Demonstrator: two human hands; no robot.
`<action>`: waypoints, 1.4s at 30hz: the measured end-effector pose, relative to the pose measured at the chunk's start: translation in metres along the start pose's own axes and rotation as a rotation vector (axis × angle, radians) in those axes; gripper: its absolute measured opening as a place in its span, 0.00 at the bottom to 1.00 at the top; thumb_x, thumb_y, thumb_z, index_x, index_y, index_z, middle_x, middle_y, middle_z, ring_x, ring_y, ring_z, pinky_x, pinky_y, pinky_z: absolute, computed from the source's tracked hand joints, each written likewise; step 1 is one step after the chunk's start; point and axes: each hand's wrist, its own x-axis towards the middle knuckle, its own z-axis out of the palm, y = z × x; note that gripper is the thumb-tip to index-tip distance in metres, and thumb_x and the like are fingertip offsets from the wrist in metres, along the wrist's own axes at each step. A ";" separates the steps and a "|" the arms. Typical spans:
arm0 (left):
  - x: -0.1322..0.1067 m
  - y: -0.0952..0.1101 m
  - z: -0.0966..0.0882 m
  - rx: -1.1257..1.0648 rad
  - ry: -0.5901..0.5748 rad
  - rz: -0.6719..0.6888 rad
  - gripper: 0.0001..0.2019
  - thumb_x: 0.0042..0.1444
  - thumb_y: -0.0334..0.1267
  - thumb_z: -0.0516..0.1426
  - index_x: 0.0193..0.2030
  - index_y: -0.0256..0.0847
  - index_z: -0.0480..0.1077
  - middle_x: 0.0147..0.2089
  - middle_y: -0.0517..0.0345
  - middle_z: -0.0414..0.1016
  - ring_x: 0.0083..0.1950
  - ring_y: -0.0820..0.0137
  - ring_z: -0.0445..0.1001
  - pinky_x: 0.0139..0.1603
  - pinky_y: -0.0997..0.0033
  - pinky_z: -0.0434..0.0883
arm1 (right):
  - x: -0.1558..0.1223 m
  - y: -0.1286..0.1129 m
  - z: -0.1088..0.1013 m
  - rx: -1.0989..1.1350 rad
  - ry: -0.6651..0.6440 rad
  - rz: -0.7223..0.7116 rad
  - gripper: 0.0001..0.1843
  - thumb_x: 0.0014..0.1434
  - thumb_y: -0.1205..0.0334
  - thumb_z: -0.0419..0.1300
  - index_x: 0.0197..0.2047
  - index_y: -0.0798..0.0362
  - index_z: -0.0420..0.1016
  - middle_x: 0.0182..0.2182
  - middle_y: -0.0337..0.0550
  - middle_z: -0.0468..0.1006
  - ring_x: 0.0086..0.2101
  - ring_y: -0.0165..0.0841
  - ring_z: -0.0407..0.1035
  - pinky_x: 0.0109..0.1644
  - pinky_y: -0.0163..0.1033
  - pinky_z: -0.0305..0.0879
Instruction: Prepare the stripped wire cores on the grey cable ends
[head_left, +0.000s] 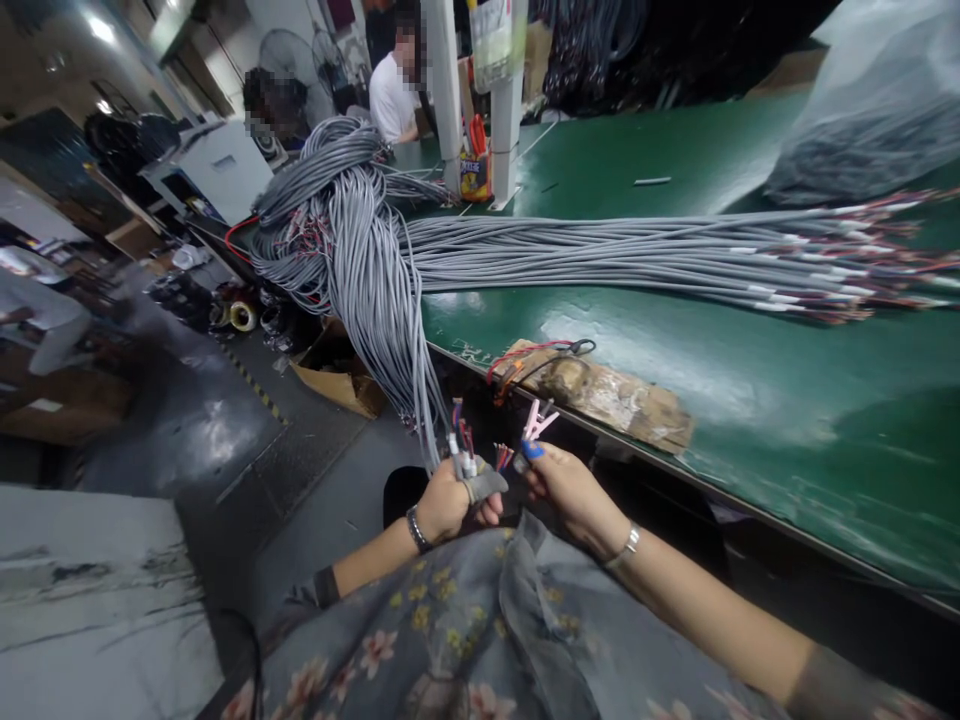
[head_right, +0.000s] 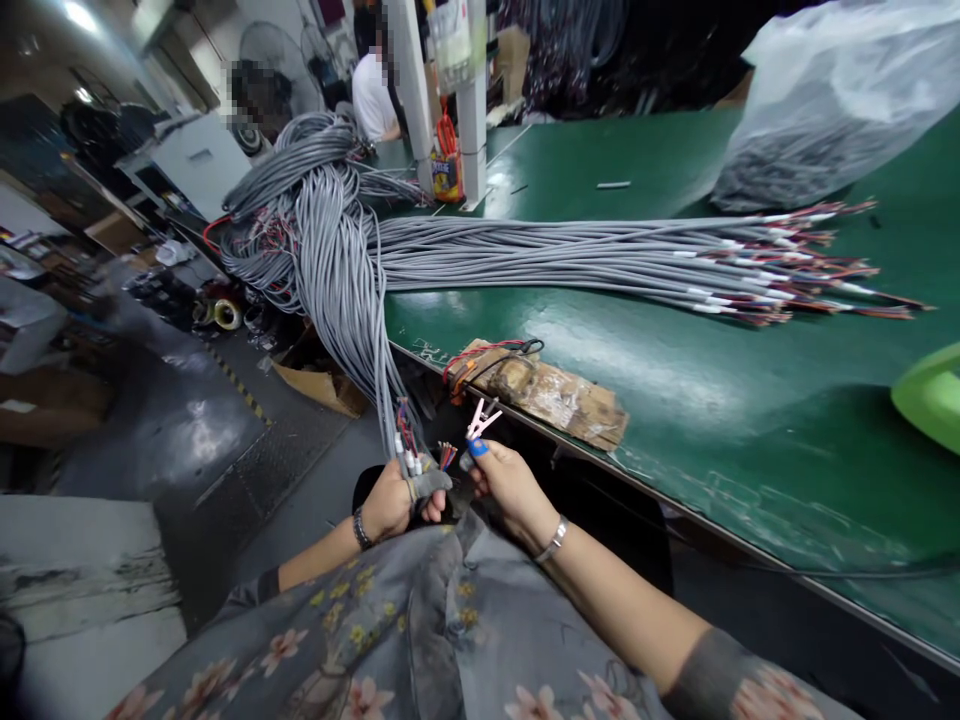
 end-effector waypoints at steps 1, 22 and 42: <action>0.000 0.001 0.000 -0.050 0.026 0.007 0.23 0.38 0.56 0.63 0.18 0.36 0.65 0.16 0.59 0.68 0.15 0.77 0.65 0.16 0.78 0.60 | -0.001 0.000 -0.001 0.047 -0.025 0.022 0.29 0.41 0.32 0.61 0.17 0.51 0.60 0.11 0.30 0.57 0.15 0.24 0.49 0.21 0.34 0.51; 0.007 0.000 0.004 0.039 -0.031 0.024 0.24 0.39 0.58 0.63 0.18 0.35 0.65 0.15 0.58 0.68 0.14 0.77 0.66 0.14 0.80 0.61 | -0.005 -0.021 0.004 -0.001 -0.245 0.008 0.20 0.42 0.47 0.68 0.23 0.54 0.67 0.14 0.34 0.68 0.18 0.27 0.61 0.24 0.34 0.54; 0.005 -0.005 0.016 -0.162 0.194 0.034 0.22 0.35 0.55 0.63 0.20 0.38 0.62 0.13 0.61 0.66 0.13 0.76 0.64 0.14 0.79 0.58 | -0.011 -0.018 0.024 0.200 -0.325 0.012 0.19 0.48 0.47 0.64 0.25 0.51 0.62 0.12 0.32 0.67 0.16 0.30 0.64 0.24 0.38 0.61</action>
